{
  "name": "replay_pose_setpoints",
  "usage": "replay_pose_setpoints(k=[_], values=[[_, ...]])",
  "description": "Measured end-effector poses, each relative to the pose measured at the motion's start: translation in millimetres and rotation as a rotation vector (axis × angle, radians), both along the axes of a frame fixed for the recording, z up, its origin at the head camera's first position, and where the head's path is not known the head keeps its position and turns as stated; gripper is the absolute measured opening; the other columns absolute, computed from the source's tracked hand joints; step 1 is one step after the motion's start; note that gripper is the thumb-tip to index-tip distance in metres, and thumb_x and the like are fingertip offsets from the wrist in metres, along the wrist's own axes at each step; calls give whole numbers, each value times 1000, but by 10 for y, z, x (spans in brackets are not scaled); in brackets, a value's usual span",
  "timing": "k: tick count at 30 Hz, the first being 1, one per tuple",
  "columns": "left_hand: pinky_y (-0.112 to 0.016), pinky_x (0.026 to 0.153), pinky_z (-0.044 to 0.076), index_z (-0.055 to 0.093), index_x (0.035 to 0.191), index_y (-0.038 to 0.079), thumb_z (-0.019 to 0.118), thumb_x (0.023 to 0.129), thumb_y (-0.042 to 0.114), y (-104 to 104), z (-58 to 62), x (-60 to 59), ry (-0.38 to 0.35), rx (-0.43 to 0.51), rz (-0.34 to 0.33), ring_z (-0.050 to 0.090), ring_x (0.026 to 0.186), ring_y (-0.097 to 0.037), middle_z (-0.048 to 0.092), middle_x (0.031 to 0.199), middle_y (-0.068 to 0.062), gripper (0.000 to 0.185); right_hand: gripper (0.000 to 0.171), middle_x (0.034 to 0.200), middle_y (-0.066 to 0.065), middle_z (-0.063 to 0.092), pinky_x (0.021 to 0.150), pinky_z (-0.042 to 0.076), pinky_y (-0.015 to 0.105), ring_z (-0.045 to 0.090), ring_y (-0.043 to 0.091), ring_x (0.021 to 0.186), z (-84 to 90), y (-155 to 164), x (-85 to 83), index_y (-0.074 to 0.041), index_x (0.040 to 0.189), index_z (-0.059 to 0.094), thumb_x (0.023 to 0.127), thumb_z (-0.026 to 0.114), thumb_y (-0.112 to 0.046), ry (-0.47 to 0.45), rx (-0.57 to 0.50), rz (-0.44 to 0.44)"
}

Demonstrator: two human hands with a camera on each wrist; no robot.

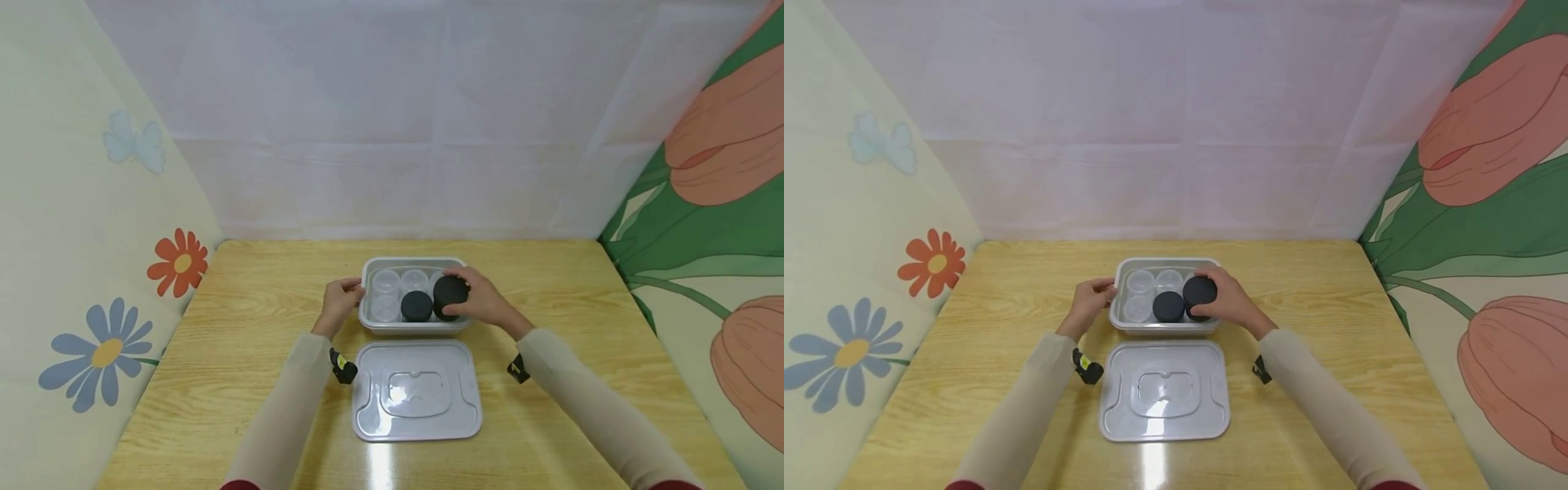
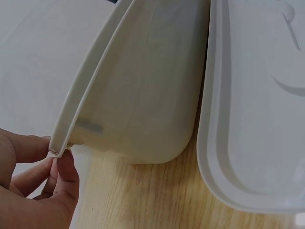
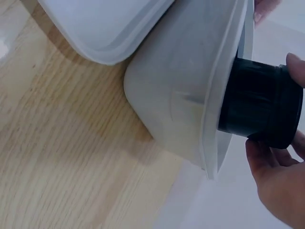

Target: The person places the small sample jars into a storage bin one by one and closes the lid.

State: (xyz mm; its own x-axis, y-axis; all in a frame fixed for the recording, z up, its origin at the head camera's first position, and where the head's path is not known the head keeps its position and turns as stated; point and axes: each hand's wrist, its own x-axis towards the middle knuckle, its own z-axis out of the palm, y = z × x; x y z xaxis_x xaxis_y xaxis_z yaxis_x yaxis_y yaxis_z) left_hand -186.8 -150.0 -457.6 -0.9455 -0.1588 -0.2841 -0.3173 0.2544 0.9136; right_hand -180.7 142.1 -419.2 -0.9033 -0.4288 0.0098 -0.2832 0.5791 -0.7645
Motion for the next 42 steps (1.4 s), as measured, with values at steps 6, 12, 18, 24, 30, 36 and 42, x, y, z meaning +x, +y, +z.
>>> replay_pose_setpoints(k=[6, 12, 18, 24, 30, 36, 42], values=[[-22, 74, 53, 58, 125, -4, 55, 93, 4, -13, -2, -5, 1, 2, -3, 56, 91, -17, 60, 108, -16, 33, 73, 133, 19, 49, 93, 44, 52, 51, 35, 112, -84, 0, 10, -3, 137, 48, 74, 81, -18, 9, -1, -1], [-21, 72, 53, 59, 124, -4, 56, 92, 3, -13, -6, -17, 3, -1, 0, 57, 89, -16, 61, 106, -15, 33, 72, 137, 19, 45, 96, 42, 54, 48, 37, 119, -176, 28, 14, -4, 140, 45, 77, 79, -18, -30, 19, 7], [-18, 68, 51, 59, 123, -4, 56, 93, 4, -9, -16, -17, 21, -3, 0, 56, 83, -13, 61, 103, -15, 32, 71, 134, 22, 47, 93, 44, 53, 51, 37, 114, -196, 18, 43, -1, 136, 47, 75, 80, -15, 35, 18, 20], [-18, 68, 52, 59, 124, -5, 55, 93, 4, 0, -5, -6, 18, -6, -7, 57, 83, -13, 61, 103, -15, 32, 71, 131, 22, 51, 94, 44, 51, 52, 36, 115, -243, 2, 60, 0, 133, 50, 72, 82, -16, 90, 52, 18], [-19, 69, 52, 59, 124, -5, 55, 93, 4, -9, -23, -18, 12, -7, -6, 57, 84, -14, 62, 104, -15, 32, 70, 131, 22, 51, 98, 43, 51, 51, 38, 117, -259, 3, 66, 2, 131, 51, 71, 82, -14, 87, 27, 25], [-18, 67, 51, 59, 124, -5, 55, 93, 4, -15, -44, -34, 16, -10, -5, 57, 82, -13, 62, 103, -15, 32, 68, 131, 22, 51, 101, 42, 51, 51, 39, 118, -268, 9, 69, 4, 131, 50, 72, 82, -14, 84, 5, 43], [-17, 65, 51, 60, 122, -6, 56, 92, 2, -12, -30, -29, 36, -6, 2, 56, 80, -11, 62, 101, -14, 32, 69, 131, 22, 51, 100, 43, 51, 51, 38, 118, -255, 9, 65, 3, 131, 50, 72, 82, -14, 85, 19, 41]])
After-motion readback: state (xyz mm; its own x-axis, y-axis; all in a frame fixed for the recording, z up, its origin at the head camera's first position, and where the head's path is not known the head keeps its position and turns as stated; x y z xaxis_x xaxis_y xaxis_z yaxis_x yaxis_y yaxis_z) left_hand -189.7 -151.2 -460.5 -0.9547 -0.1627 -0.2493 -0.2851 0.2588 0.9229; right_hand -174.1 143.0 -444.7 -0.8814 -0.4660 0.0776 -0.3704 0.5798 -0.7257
